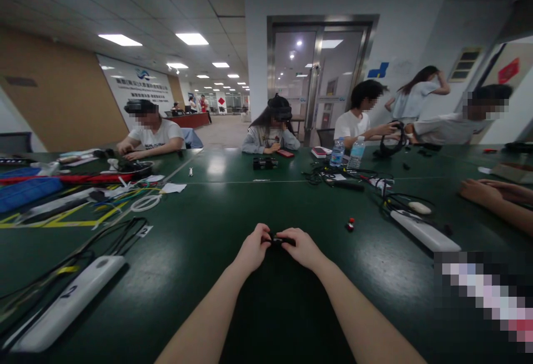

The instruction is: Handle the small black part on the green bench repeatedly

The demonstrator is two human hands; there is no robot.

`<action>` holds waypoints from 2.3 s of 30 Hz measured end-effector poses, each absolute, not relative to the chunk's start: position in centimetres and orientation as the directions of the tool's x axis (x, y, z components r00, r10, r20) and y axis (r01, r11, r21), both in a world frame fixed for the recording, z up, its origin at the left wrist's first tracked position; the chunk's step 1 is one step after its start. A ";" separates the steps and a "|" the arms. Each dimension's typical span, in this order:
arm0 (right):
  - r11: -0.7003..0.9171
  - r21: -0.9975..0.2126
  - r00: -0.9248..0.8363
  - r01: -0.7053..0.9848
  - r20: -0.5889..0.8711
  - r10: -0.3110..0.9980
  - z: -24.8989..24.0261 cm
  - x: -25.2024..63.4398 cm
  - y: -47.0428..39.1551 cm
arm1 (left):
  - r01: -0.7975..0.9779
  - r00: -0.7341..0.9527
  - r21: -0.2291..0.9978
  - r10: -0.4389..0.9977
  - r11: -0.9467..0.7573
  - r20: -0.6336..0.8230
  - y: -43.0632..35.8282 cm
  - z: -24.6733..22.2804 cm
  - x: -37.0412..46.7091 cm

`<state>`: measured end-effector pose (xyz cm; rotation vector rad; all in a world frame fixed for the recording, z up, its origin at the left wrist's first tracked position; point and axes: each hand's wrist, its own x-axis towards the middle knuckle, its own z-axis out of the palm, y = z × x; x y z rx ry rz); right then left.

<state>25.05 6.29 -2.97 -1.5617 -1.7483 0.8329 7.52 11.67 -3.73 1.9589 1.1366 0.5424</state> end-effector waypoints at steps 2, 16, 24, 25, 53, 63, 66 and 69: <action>0.073 -0.817 -0.082 0.572 0.031 0.996 -2.7 24.9 6.2 | 0.527 0.510 0.801 0.860 -0.285 -0.029 11.7 -3.7 7.4; 0.027 -0.939 0.023 0.342 0.037 0.999 -3.3 24.1 6.6 | 0.453 0.600 0.830 0.800 -0.325 -0.013 11.7 -3.7 7.2; -0.085 -0.969 0.329 -0.234 -0.161 0.930 -5.8 26.5 7.9 | 0.484 0.597 0.827 0.799 -0.288 -0.071 11.6 -3.0 7.0; -0.079 -0.953 0.357 -0.292 -0.185 0.916 -6.1 27.0 8.0 | 0.483 0.598 0.827 0.798 -0.287 -0.072 11.6 -3.0 7.0; -0.014 -0.813 0.466 -0.582 -0.348 0.814 -6.6 29.1 8.3 | 0.484 0.577 0.835 0.813 -0.263 -0.078 11.3 -2.5 6.9; -0.056 -0.865 0.421 -0.498 -0.298 0.857 -6.7 28.8 8.3 | 0.459 0.567 0.840 0.823 -0.290 -0.026 11.5 -3.1 7.1; -0.067 -0.883 0.395 -0.465 -0.274 0.877 -6.5 28.5 8.2 | 0.448 0.561 0.847 0.828 -0.286 -0.017 11.7 -3.4 7.1; -0.087 -0.910 0.349 -0.406 -0.243 0.905 -5.9 27.7 7.9 | 0.426 0.567 0.859 0.824 -0.283 -0.010 11.8 -3.6 7.1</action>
